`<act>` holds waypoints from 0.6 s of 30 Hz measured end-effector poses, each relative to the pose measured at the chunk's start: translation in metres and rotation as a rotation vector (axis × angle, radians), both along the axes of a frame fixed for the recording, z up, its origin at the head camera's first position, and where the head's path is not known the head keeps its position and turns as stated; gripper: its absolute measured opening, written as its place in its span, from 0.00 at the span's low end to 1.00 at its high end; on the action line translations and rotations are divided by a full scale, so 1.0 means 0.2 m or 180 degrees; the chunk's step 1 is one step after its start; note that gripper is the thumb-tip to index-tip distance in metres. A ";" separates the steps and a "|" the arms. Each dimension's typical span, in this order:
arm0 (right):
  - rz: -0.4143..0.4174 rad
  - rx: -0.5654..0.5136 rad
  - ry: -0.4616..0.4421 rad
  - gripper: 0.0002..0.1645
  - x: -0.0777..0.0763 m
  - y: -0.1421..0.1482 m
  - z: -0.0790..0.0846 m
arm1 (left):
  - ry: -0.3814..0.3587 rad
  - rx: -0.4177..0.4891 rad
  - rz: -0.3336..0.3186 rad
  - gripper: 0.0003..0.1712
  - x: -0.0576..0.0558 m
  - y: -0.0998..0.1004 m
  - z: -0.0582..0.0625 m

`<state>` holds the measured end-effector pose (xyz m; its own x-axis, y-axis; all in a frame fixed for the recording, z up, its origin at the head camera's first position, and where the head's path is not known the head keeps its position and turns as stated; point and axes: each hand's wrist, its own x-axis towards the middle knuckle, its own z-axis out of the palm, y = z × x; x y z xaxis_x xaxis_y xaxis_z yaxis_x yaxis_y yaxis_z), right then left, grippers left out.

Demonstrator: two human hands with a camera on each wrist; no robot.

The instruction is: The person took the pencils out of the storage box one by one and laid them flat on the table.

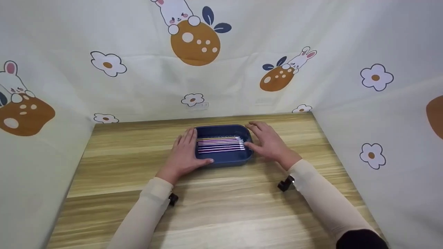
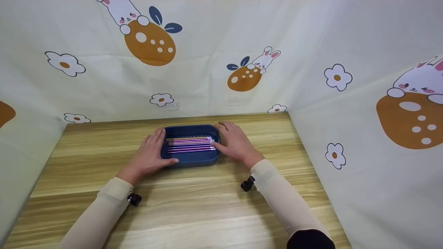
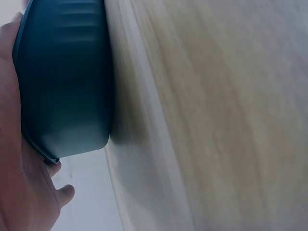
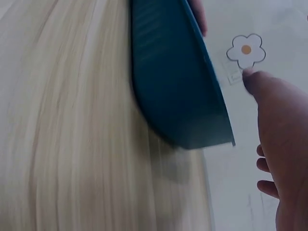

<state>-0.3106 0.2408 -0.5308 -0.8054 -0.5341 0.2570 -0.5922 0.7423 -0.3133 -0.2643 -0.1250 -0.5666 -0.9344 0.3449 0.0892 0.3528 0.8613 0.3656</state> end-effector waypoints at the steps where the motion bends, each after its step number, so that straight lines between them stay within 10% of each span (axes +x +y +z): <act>1: 0.0043 -0.0029 0.0008 0.41 0.00 -0.02 0.01 | 0.0005 0.0003 0.0002 0.85 0.00 0.00 0.00; 18: 0.1039 0.0165 -0.0613 0.26 -0.05 -0.37 0.04 | -0.0080 0.0077 0.0026 0.82 0.00 0.01 0.01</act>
